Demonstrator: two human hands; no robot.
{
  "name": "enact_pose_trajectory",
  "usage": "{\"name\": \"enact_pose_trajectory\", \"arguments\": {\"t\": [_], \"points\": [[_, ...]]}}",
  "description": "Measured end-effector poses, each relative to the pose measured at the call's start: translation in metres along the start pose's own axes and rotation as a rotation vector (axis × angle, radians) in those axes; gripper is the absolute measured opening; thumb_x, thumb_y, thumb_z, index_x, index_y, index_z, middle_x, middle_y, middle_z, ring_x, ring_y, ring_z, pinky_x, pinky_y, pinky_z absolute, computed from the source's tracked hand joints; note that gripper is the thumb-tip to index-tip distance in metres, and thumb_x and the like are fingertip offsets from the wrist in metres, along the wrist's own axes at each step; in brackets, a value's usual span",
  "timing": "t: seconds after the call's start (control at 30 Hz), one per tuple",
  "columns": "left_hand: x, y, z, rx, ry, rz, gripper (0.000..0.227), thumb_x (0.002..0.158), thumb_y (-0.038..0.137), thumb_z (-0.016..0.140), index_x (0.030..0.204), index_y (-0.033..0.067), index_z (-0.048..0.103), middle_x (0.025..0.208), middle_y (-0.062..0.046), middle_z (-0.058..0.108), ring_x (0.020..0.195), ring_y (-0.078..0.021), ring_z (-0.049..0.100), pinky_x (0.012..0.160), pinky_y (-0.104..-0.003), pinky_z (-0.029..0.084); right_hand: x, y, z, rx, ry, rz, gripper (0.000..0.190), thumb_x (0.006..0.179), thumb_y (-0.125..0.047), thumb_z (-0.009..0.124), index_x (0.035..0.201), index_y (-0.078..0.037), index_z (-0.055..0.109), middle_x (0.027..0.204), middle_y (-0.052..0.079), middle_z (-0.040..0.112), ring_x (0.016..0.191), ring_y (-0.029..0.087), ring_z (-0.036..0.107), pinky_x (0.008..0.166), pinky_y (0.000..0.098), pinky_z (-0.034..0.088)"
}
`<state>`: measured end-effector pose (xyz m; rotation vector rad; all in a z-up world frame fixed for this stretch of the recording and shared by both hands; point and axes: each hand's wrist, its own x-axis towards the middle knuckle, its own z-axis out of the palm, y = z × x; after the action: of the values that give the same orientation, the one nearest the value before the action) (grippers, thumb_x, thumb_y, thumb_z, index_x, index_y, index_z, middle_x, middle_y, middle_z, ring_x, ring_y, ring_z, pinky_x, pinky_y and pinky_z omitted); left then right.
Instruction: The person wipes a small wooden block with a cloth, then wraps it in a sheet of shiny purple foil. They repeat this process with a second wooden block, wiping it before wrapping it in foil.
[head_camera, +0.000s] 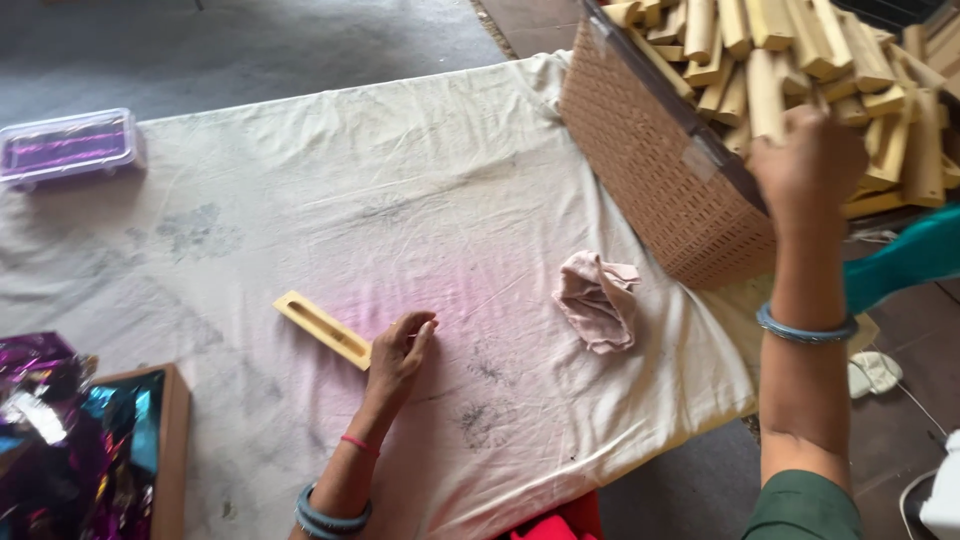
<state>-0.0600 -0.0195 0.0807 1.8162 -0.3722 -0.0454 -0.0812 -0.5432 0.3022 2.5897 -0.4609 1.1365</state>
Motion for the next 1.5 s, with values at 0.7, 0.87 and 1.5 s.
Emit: {"name": "enact_pose_trajectory", "arguments": {"t": [0.7,0.87,1.5], "points": [[0.042,-0.137,0.037,-1.595,-0.363,0.182,0.058,0.122,0.028,0.037,0.149,-0.0234,0.042,0.107,-0.032,0.065,0.09,-0.0256,0.07,0.074,-0.033,0.058,-0.164,-0.246,-0.002,0.777,-0.433,-0.603,0.057,0.093,-0.052,0.068,0.135,-0.014,0.064,0.135,0.015,0.061,0.122,0.032,0.059,0.102,0.0514,0.051],[0.034,0.0,-0.002,-1.228,-0.049,-0.201,0.057,0.11,0.042,0.042,0.145,-0.0027,0.047,0.138,-0.018,0.063,0.099,-0.0227,0.072,0.072,-0.031,0.064,-0.167,-0.166,0.025,0.358,-0.757,-0.347,0.084,0.073,-0.073,0.066,0.141,-0.025,0.064,0.156,0.011,0.038,0.142,0.039,0.031,0.106,0.0682,0.03],[0.045,-0.03,-0.018,-1.066,0.203,-0.022,0.055,0.109,0.03,0.046,0.162,0.0178,0.033,0.153,-0.009,0.051,0.138,-0.0228,0.053,0.112,-0.036,0.05,-0.152,-0.436,-0.04,1.101,-0.058,-0.331,0.018,0.089,-0.006,0.073,0.107,0.0,0.074,0.109,0.015,0.067,0.093,0.027,0.069,0.072,0.0388,0.061]]}}
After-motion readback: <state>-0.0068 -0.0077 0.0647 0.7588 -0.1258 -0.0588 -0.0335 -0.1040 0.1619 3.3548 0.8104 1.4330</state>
